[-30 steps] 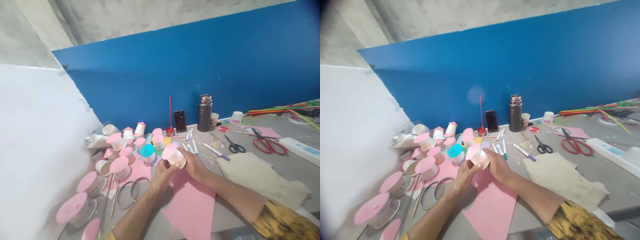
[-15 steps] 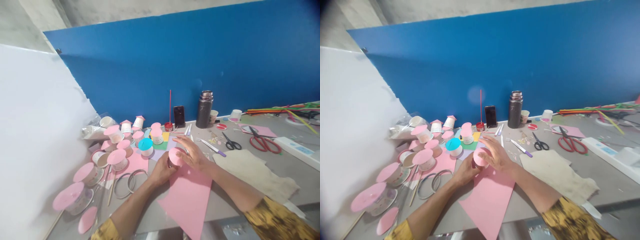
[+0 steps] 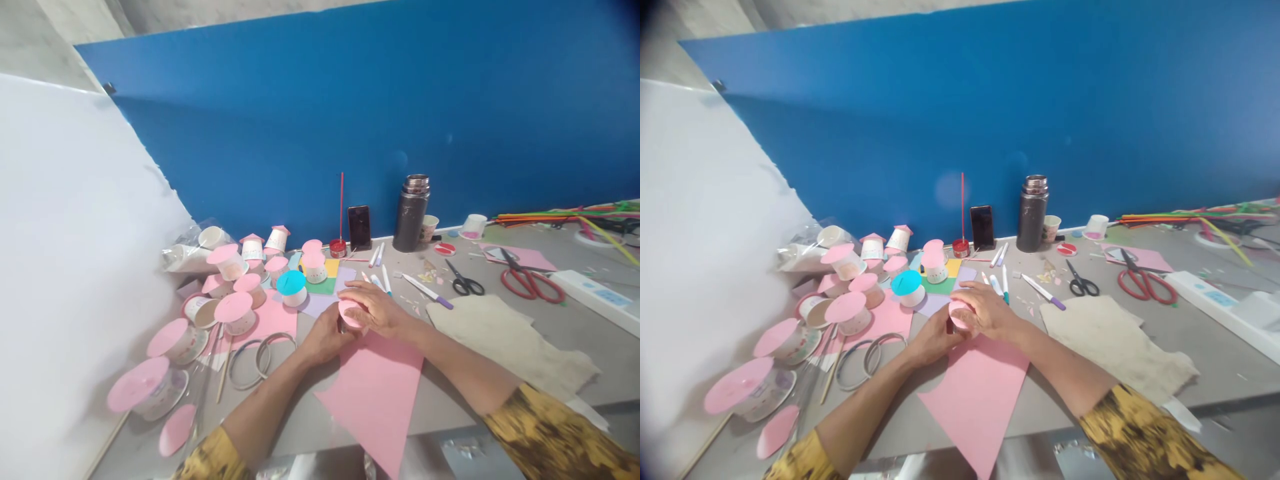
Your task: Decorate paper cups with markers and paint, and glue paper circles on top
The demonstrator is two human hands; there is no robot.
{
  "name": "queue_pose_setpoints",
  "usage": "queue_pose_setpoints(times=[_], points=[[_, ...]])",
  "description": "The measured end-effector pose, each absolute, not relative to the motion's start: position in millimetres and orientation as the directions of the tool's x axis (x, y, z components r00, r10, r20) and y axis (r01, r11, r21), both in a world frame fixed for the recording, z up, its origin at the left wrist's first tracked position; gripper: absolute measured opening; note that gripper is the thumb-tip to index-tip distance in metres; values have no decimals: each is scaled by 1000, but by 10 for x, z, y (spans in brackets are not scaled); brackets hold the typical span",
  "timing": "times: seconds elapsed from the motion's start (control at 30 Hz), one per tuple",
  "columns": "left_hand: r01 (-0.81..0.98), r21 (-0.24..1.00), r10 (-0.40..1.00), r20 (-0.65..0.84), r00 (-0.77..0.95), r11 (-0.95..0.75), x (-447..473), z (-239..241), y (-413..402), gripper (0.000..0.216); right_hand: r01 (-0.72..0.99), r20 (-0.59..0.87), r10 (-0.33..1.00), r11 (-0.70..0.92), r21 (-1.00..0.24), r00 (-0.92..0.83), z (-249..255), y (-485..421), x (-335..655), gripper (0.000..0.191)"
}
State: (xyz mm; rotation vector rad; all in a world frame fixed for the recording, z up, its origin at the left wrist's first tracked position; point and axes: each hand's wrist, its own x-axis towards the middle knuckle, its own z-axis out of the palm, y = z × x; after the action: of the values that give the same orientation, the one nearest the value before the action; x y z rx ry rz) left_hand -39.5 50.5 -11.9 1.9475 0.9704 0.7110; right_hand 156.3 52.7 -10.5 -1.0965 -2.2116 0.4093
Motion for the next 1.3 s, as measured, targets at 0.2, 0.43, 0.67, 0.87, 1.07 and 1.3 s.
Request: queue_pose_setpoints(times=[0.2, 0.43, 0.67, 0.87, 1.07, 1.3], points=[[448, 831, 857, 65, 510, -330, -390, -110, 495, 31, 615, 533, 756, 637, -464, -380, -50, 471, 1565, 48], [352, 875, 847, 114, 519, -333, -380, -124, 507, 36, 651, 511, 743, 650, -393, -433, -63, 483, 1439, 18], [253, 930, 864, 113, 490, -265, -374, -88, 493, 36, 552, 560, 815, 538, -637, -149, -18, 490, 1580, 38], [-8, 997, 915, 69, 398, -72, -463, -106, 623, 41, 542, 415, 909, 367, -756, -37, 28, 551, 1760, 39], [-158, 987, 909, 49, 414, 18, -478, -209, 683, 53, 753, 416, 899, 367, -546, -136, -44, 502, 1613, 30], [-500, 660, 751, -152, 642, 561, -484, -75, 678, 74, 693, 433, 886, 210, -690, 162, -20, 662, 1919, 44]])
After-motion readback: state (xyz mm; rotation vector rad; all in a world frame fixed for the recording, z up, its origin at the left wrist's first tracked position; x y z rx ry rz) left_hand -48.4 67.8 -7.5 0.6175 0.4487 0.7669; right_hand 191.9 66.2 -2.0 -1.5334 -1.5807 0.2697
